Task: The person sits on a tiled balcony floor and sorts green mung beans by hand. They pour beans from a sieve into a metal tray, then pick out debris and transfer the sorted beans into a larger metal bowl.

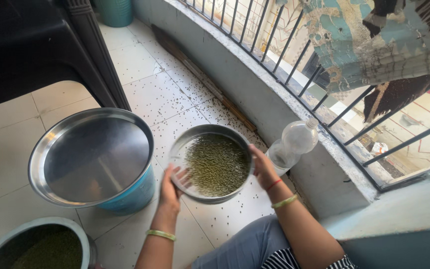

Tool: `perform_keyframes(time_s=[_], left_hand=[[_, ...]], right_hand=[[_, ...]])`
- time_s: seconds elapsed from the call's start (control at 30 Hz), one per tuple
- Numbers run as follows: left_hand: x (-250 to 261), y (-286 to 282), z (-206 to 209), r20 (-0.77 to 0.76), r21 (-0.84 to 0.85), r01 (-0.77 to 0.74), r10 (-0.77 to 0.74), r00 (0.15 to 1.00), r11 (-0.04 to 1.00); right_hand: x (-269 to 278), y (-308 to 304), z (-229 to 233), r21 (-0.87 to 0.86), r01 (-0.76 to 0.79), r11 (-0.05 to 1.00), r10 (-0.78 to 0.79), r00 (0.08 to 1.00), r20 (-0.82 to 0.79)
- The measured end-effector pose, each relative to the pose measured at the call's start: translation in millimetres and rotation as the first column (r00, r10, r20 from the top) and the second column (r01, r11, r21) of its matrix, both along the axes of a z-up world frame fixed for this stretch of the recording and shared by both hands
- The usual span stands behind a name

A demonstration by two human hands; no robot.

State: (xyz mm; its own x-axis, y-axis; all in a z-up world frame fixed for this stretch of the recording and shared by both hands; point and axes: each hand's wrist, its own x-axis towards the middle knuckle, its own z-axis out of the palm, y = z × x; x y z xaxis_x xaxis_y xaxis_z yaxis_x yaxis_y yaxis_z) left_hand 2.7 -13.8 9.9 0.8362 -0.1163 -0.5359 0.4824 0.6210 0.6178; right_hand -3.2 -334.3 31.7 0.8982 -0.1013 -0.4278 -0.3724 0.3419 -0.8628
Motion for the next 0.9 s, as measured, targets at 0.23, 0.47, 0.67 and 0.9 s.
perform_keyframes(time_s=[0.23,0.47,0.67,0.9], left_hand=[[-24,-33,24,0.214,-0.066,0.059,-0.044,0.976,0.996],[1,6,0,0.139,-0.005,-0.023,0.024,0.99,1.0],[-25,-16,69,0.331,0.092,0.154,-0.176,0.927,0.984],[-84,30,188,0.458,0.544,0.148,-0.44,0.773,0.826]], right_hand=[[5,-13,17,0.049,0.11,0.993,-0.11,0.994,0.007],[-16,29,33,0.043,-0.008,0.999,0.003,0.992,0.127],[-12,16,47,0.298,0.185,0.936,-0.237,0.96,0.147],[-28,-15,16,0.613,0.182,0.769,-0.419,0.868,0.267]])
